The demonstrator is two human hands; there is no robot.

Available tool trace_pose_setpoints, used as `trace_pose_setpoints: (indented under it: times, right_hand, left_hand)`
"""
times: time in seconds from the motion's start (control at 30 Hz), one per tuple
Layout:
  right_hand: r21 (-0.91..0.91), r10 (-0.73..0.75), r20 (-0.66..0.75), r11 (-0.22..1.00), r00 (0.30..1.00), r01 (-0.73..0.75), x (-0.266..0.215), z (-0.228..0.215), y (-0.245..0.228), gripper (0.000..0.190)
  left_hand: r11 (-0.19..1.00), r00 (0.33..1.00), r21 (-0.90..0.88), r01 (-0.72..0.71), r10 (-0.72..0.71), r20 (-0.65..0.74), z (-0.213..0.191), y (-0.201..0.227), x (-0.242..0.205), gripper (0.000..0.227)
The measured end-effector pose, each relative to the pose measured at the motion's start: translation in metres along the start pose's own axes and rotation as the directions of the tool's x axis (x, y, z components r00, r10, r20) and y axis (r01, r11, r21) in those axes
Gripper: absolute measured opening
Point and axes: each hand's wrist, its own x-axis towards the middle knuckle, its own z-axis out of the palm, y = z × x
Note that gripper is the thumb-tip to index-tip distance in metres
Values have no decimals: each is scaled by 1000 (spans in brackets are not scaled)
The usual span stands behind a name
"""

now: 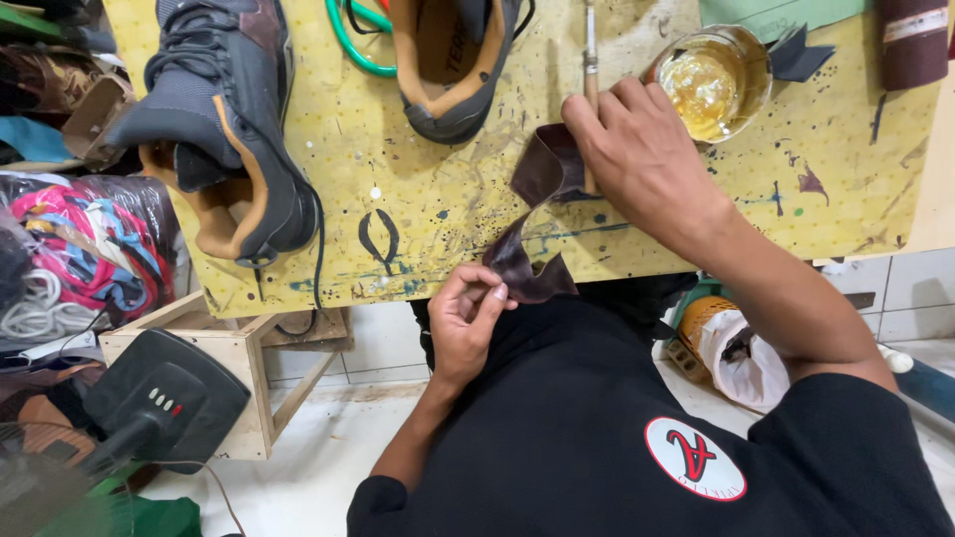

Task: The person paints a dark reddish-brown leather piece on a workbench using a brush and a yellowish substance from a small container. They occasionally dip the brush into the container and add liquid from a bottle to the mixture.

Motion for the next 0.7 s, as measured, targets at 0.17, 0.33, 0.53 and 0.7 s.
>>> trace_pose_setpoints:
  times: [0.17, 0.33, 0.53, 0.7]
  right_hand:
    - [54, -15, 153, 998, 988, 6, 7, 0, 12, 6]
    - [-278, -119, -191, 959, 974, 63, 20, -8, 30, 33]
    - [306, -54, -327, 939, 944, 159, 35, -2, 27, 18]
    - [568, 204, -337, 822, 919, 26, -12, -24, 28, 27]
  left_hand:
    - [995, 999, -85, 46, -48, -22, -17, -8, -4, 4]
    - [966, 986, -201, 163, -168, -10, -22, -24, -12, 13]
    - [937, 893, -146, 319, -245, 377, -1, -1, -8, 52]
    - [956, 842, -25, 291, -244, 480, 7, 25, 4, 55]
